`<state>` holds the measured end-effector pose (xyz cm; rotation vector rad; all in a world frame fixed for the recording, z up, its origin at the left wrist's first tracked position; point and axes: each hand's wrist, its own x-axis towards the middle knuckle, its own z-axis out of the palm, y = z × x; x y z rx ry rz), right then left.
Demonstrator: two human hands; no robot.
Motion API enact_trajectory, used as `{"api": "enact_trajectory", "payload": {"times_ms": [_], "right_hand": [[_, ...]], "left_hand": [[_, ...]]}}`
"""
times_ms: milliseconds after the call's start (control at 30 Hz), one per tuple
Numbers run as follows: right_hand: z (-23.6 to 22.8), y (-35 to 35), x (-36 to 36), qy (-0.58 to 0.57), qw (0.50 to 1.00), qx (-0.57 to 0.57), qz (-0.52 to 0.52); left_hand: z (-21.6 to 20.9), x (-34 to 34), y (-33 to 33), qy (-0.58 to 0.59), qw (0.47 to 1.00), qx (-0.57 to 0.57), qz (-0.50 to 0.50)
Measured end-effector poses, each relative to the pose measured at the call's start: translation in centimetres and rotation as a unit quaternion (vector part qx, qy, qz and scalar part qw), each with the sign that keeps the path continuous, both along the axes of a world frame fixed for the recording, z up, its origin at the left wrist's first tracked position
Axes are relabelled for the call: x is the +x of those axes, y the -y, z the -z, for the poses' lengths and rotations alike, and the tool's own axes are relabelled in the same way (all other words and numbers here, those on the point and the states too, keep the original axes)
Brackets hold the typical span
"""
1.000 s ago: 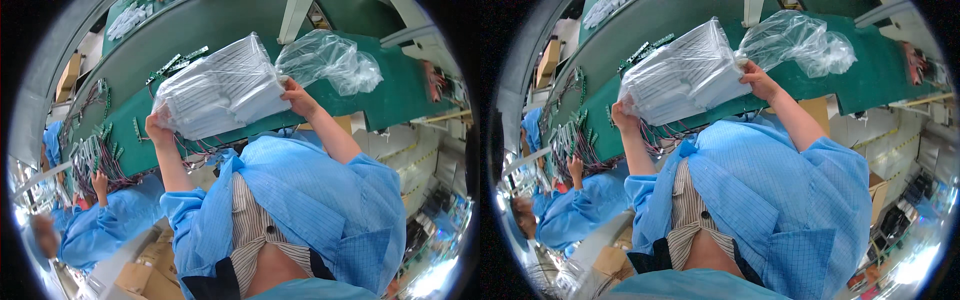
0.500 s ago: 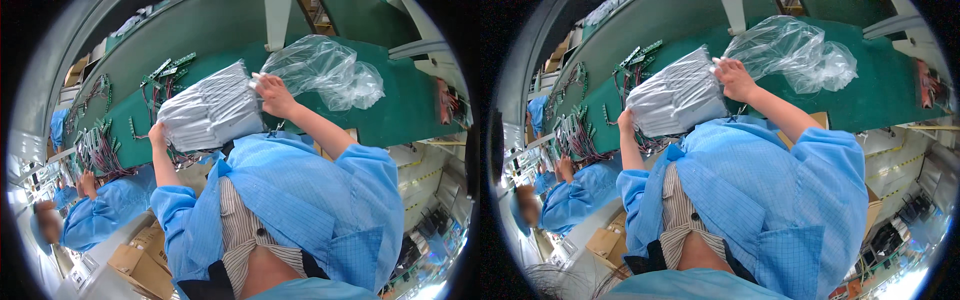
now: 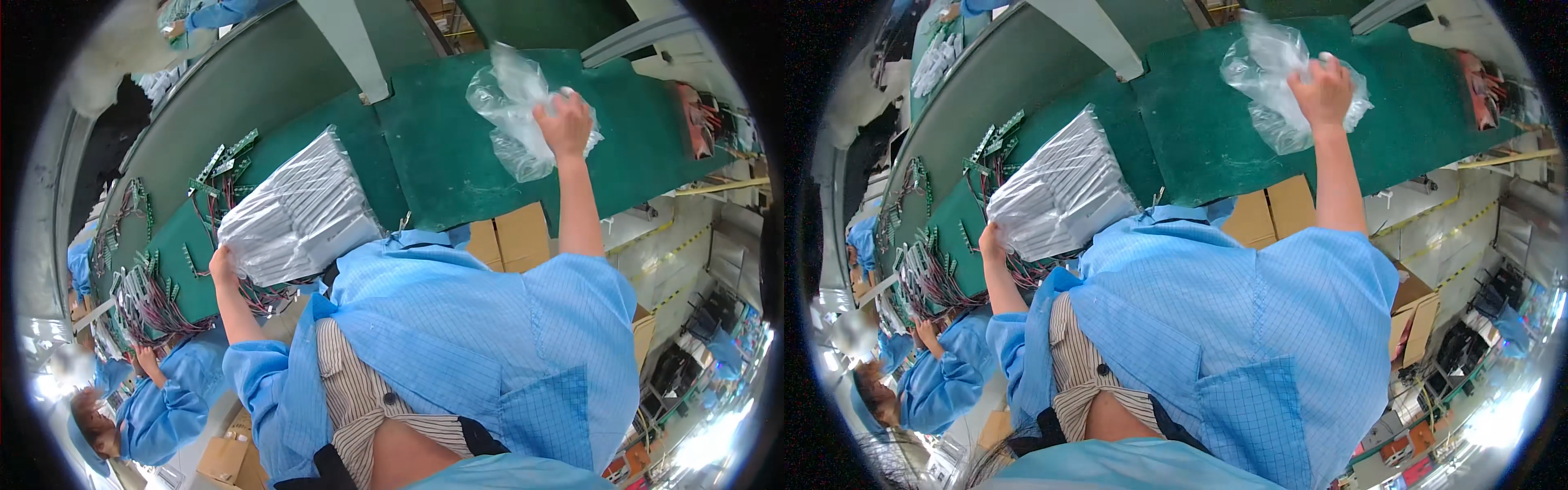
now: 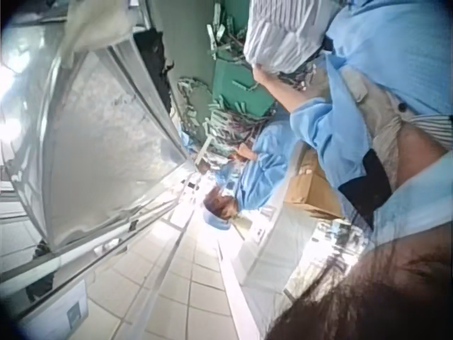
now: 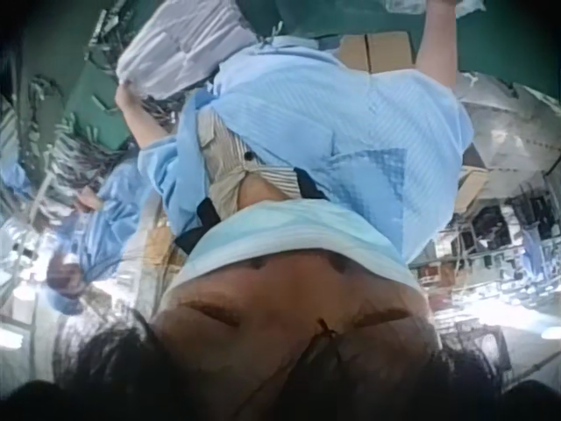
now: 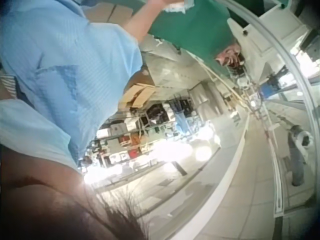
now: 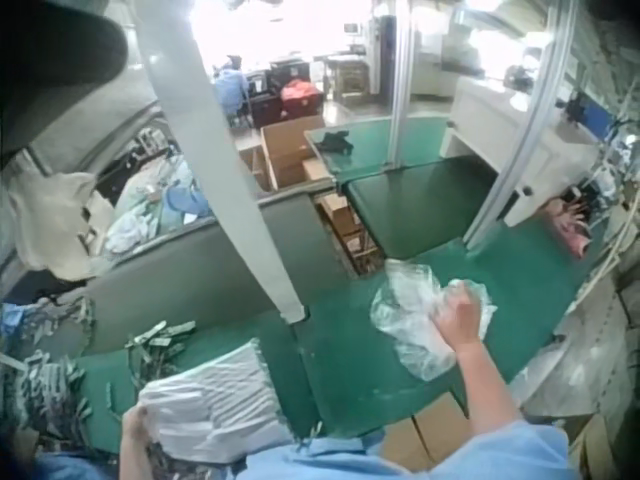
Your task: Sorting and packing small green circuit boards with attached wiring harnesses into plastic bags and organizing them on a workbench.
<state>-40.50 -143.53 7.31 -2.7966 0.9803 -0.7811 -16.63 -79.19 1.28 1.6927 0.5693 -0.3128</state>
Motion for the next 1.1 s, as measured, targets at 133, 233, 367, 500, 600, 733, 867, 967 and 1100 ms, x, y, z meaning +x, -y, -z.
{"api": "enact_trajectory", "payload": {"times_ms": [133, 233, 367, 500, 600, 733, 867, 967, 1100], "right_hand": [[10.4, 2.7, -6.6, -0.073, 0.981, -0.123, 0.132], [14.1, 7.1, -10.0, -0.088, 0.981, 0.047, 0.165], [12.1, 11.0, -9.1, -0.090, 0.963, 0.192, 0.169], [2.6, 8.7, -5.7, -0.174, 0.975, -0.022, 0.137], [-3.2, 1.7, -1.1, -0.124, 0.989, -0.009, 0.082], [-1.5, -9.7, 5.1, 0.021, 0.961, 0.133, -0.243], [1.7, -24.5, 8.8, 0.033, 0.843, 0.186, -0.504], [4.4, -29.3, 9.9, 0.006, 0.864, 0.118, -0.489], [5.1, -30.2, 11.2, -0.058, 0.835, 0.174, -0.519]], "left_hand": [[0.6, 0.3, 0.2, -0.011, 1.000, 0.014, 0.015], [0.1, 0.7, 1.5, -0.042, 0.996, 0.064, 0.037], [-2.0, 0.9, 4.9, -0.045, 0.996, 0.016, 0.077], [-3.3, 0.0, 8.7, -0.042, 0.947, 0.131, 0.290], [-2.3, -0.2, 9.6, 0.082, 0.709, 0.570, 0.407], [-5.6, -2.2, 13.3, 0.372, 0.685, 0.482, 0.400], [-4.6, -4.8, 15.6, 0.341, 0.626, 0.466, 0.525], [-3.6, -4.9, 14.8, 0.342, 0.647, 0.436, 0.523], [-2.7, -5.3, 12.9, 0.387, 0.674, 0.406, 0.480]]}}
